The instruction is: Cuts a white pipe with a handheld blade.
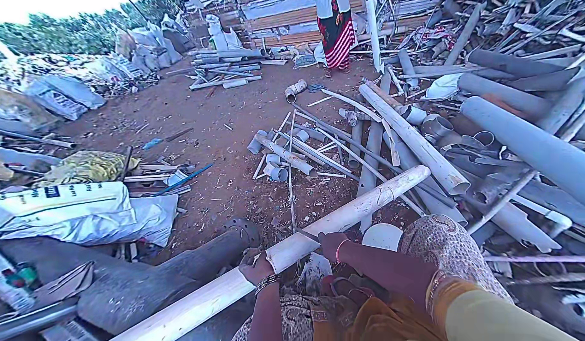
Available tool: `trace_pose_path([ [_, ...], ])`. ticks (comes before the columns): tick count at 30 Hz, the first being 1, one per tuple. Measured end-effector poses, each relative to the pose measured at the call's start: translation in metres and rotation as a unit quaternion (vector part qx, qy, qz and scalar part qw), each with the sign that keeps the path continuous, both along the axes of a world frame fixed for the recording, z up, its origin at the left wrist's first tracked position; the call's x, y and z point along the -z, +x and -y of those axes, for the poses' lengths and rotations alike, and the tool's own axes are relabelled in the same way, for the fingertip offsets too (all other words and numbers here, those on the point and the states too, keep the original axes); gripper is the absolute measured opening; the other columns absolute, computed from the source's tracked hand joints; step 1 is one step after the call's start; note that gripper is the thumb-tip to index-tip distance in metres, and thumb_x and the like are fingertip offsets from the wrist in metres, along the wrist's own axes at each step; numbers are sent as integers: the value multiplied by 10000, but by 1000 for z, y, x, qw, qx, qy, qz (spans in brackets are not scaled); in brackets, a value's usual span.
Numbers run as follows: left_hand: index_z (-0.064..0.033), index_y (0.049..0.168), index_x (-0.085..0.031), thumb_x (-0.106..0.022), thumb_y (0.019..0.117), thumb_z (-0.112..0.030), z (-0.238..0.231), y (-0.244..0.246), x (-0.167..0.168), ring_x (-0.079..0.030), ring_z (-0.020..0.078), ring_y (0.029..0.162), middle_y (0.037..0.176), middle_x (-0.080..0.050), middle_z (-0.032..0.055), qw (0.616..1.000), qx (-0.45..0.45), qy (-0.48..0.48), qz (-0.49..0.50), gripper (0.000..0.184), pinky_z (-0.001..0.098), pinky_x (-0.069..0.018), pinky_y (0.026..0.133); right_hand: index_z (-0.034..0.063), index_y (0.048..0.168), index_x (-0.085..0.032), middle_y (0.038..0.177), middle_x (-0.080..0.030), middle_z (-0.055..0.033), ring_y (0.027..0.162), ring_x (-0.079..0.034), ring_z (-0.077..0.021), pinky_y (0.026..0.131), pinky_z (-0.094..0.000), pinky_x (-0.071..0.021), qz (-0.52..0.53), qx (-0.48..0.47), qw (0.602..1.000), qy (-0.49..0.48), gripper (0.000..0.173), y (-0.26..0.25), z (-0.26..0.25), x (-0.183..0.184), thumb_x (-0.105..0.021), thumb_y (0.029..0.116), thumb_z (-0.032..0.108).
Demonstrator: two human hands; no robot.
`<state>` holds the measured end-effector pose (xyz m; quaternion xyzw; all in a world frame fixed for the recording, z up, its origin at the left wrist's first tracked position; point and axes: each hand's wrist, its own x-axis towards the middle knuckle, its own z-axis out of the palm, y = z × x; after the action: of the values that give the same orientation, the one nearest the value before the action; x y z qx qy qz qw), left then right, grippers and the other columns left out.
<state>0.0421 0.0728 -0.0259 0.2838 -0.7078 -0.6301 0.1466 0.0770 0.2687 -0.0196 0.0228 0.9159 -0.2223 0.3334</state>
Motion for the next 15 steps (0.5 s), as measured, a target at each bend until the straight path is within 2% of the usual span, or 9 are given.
trace_pose_path([
  [2, 122, 1490, -329, -642, 935, 83, 4, 5, -5, -492, 373, 1354, 1504, -417, 345, 999, 17, -35, -8, 639, 412, -422, 1119, 24, 1434, -463, 1318, -632, -252, 1236, -626, -432, 958, -630, -512, -4, 13, 1000, 13, 429, -9, -6, 2, -545, 1032, 151],
  [4, 113, 1507, -303, -629, 950, 71, 17, 13, -16, -480, 359, 1352, 1528, -381, 343, 999, 19, -37, -22, 646, 405, -424, 1102, 7, 1425, -476, 1345, -620, -246, 1252, -619, -412, 962, -600, -515, 14, 102, 992, 67, 450, -21, -51, 9, -554, 997, 119],
  [7, 68, 1528, -306, -600, 976, 42, 47, 24, -29, -442, 352, 1388, 1569, -356, 305, 999, -12, 5, -33, 626, 490, -427, 1070, 1, 1418, -511, 1403, -602, -216, 1308, -592, -369, 1006, -585, -495, 49, 270, 952, 136, 482, -27, -144, 22, -582, 980, 187],
  [9, 24, 1547, -298, -555, 1009, 8, 57, 27, -32, -433, 340, 1378, 1581, -347, 269, 997, -37, 64, -16, 597, 521, -418, 1053, -37, 1390, -533, 1422, -582, -224, 1329, -572, -358, 1031, -573, -479, 75, 304, 940, 137, 484, -27, -168, 17, -596, 984, 218],
  [10, -4, 1557, -298, -526, 1031, -23, 59, 26, -31, -428, 340, 1393, 1594, -341, 249, 994, -49, 102, -4, 574, 534, -409, 1062, -49, 1380, -539, 1415, -580, -233, 1323, -573, -359, 1028, -568, -478, 81, 282, 948, 122, 470, -27, -159, 15, -585, 991, 211],
  [12, -52, 1572, -305, -480, 1066, -104, 55, 13, -28, -404, 329, 1448, 1627, -326, 202, 983, -51, 175, 19, 538, 530, -399, 1094, -50, 1446, -468, 1418, -566, -266, 1326, -567, -389, 1039, -588, -469, 66, 178, 979, 68, 491, -29, -115, 9, -533, 1027, 196],
  [14, -45, 1562, -317, -477, 1064, -106, 39, 5, -25, -398, 322, 1454, 1626, -328, 198, 978, -39, 205, 33, 526, 523, -389, 1108, -23, 1486, -422, 1403, -584, -266, 1319, -577, -413, 1039, -617, -469, 44, 60, 997, 28, 497, -21, -50, -2, -522, 1056, 204],
  [15, -19, 1538, -337, -497, 1056, -80, 29, 3, -24, -433, 330, 1410, 1590, -364, 223, 981, -33, 189, 32, 512, 526, -404, 1079, -13, 1481, -425, 1384, -596, -266, 1303, -585, -425, 1021, -631, -475, 32, 14, 999, 19, 487, -17, -23, -8, -530, 1055, 195],
])
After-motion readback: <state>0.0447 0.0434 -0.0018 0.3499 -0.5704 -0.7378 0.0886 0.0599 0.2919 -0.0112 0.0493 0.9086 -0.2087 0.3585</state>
